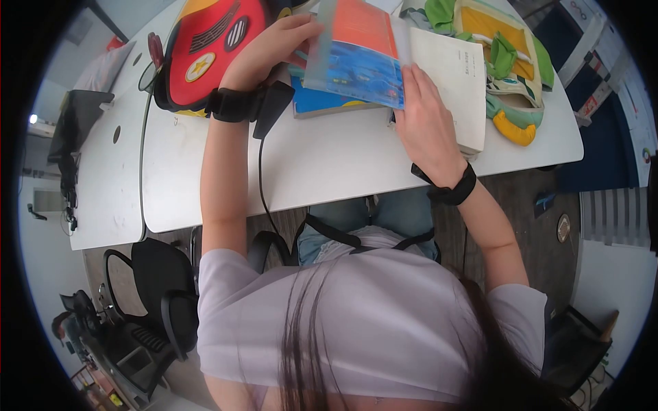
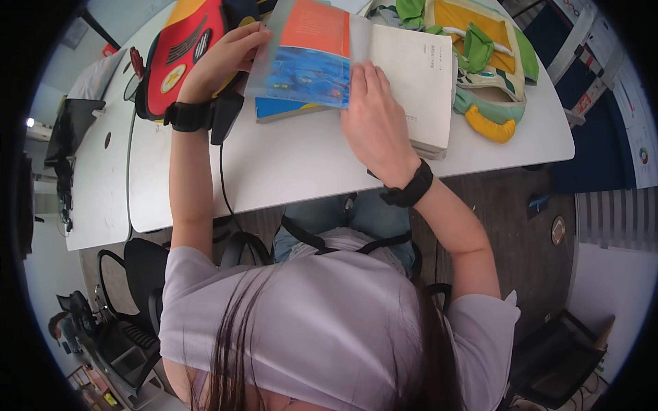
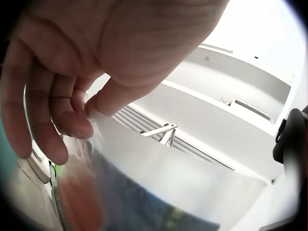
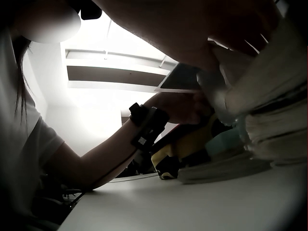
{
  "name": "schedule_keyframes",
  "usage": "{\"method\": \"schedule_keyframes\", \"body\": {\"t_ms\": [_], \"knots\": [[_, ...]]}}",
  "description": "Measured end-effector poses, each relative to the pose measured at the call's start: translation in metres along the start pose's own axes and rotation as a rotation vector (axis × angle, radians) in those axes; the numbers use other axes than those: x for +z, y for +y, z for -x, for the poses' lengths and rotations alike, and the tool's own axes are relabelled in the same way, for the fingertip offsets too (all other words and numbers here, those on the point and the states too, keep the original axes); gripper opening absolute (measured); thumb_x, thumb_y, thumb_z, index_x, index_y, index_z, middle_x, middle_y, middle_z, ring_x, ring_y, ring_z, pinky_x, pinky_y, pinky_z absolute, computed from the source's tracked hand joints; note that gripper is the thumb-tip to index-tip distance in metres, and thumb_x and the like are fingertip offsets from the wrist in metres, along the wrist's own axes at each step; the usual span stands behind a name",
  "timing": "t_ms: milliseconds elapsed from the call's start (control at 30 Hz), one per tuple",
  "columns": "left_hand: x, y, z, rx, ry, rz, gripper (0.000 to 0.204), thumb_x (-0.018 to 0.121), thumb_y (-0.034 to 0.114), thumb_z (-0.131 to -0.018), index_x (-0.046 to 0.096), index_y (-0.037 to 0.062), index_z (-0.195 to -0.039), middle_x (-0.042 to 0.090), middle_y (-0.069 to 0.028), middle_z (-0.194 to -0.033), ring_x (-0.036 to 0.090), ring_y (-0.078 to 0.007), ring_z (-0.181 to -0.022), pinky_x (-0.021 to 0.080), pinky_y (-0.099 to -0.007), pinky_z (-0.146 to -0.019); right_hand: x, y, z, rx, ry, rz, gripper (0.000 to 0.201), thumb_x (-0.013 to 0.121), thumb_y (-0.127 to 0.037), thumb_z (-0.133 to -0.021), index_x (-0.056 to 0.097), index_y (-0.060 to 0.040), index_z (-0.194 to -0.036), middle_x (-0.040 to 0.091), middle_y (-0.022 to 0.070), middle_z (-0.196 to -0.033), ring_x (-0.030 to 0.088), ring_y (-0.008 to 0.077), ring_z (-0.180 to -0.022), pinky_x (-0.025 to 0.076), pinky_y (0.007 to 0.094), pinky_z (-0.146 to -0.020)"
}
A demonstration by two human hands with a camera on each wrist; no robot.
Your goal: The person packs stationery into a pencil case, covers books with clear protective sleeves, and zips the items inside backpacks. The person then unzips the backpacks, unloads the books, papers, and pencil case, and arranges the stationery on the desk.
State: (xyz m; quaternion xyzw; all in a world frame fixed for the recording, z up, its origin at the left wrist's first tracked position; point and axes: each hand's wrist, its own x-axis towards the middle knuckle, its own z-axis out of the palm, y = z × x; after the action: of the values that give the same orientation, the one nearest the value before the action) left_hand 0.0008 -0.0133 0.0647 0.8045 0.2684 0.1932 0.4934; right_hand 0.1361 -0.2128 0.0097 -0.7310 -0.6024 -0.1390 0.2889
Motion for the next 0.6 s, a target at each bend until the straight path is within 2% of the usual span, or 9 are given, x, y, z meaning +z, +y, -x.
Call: {"method": "schedule_keyframes", "body": {"t_ms": [67,133,267,333,367,433,533,600], "knots": [[-0.002,0.002,-0.001,0.007,-0.031,0.006,0.028,0.050,0.033,-0.088,0.053,0.0069,-0.098,0.048,0.0022,-0.078,0.047,-0.0065,-0.076,0.042,-0.0216,-0.072,0.000,0.002,0.001,0.017,0.007,0.005,0.044,0.052,-0.004,-0.077,0.040,0.0120,-0.116,0.046,0.0277,-0.117,0.046,0.0379,-0.110,0.043,0.0403,-0.089],[-0.005,0.001,-0.001,0.014,-0.064,0.013,0.027,0.050,0.033,-0.088,0.053,0.0075,-0.095,0.048,0.0028,-0.078,0.048,-0.0062,-0.076,0.042,-0.0217,-0.071,-0.005,0.006,0.002,0.127,-0.022,-0.171,0.043,0.050,-0.005,-0.079,0.040,0.0102,-0.118,0.046,0.0292,-0.116,0.046,0.0391,-0.109,0.042,0.0418,-0.090],[-0.018,-0.011,-0.007,-0.043,-0.072,-0.050,0.023,0.050,0.033,-0.088,0.051,0.0094,-0.089,0.046,0.0048,-0.076,0.048,-0.0046,-0.074,0.041,-0.0218,-0.068,-0.017,0.016,0.008,0.226,-0.080,-0.334,0.042,0.049,-0.007,-0.081,0.040,0.0079,-0.119,0.045,0.0281,-0.118,0.046,0.0401,-0.109,0.041,0.0427,-0.090],[-0.016,-0.014,-0.008,-0.062,-0.097,-0.058,0.022,0.049,0.032,-0.088,0.051,0.0100,-0.087,0.044,0.0055,-0.075,0.048,-0.0041,-0.073,0.041,-0.0214,-0.067,-0.017,0.019,0.010,0.160,0.043,-0.340,0.045,0.054,-0.007,-0.078,0.042,0.0037,-0.120,0.047,0.0239,-0.118,0.047,0.0384,-0.110,0.043,0.0418,-0.089],[-0.014,-0.015,-0.008,-0.048,-0.087,-0.041,0.022,0.049,0.032,-0.088,0.051,0.0100,-0.087,0.044,0.0057,-0.074,0.048,-0.0041,-0.073,0.040,-0.0212,-0.066,-0.020,0.015,0.008,0.161,0.044,-0.338,0.045,0.054,-0.007,-0.078,0.042,0.0037,-0.120,0.047,0.0239,-0.118,0.047,0.0384,-0.110,0.043,0.0418,-0.089],[-0.011,-0.014,-0.009,-0.034,-0.084,-0.025,0.022,0.049,0.031,-0.089,0.051,0.0099,-0.087,0.043,0.0058,-0.073,0.048,-0.0042,-0.072,0.040,-0.0210,-0.065,-0.029,0.004,0.002,-0.026,0.051,-0.082,0.047,0.059,-0.008,-0.075,0.044,0.0018,-0.119,0.047,0.0214,-0.120,0.049,0.0363,-0.108,0.045,0.0399,-0.087],[-0.007,-0.012,-0.010,-0.031,-0.061,-0.008,0.021,0.049,0.031,-0.089,0.051,0.0105,-0.085,0.042,0.0065,-0.072,0.046,-0.0034,-0.070,0.037,-0.0195,-0.062,-0.028,0.006,-0.001,-0.066,-0.019,-0.028,0.047,0.062,-0.008,-0.071,0.048,0.0000,-0.116,0.048,0.0210,-0.118,0.050,0.0333,-0.107,0.046,0.0382,-0.084],[-0.008,-0.011,-0.010,-0.035,-0.021,-0.131,0.021,0.048,0.031,-0.089,0.050,0.0112,-0.083,0.040,0.0070,-0.070,0.043,-0.0026,-0.068,0.034,-0.0182,-0.060,-0.029,0.013,0.003,-0.021,0.036,-0.053,0.044,0.062,-0.007,-0.072,0.050,0.0003,-0.114,0.050,0.0210,-0.115,0.052,0.0325,-0.104,0.047,0.0377,-0.082]]}}
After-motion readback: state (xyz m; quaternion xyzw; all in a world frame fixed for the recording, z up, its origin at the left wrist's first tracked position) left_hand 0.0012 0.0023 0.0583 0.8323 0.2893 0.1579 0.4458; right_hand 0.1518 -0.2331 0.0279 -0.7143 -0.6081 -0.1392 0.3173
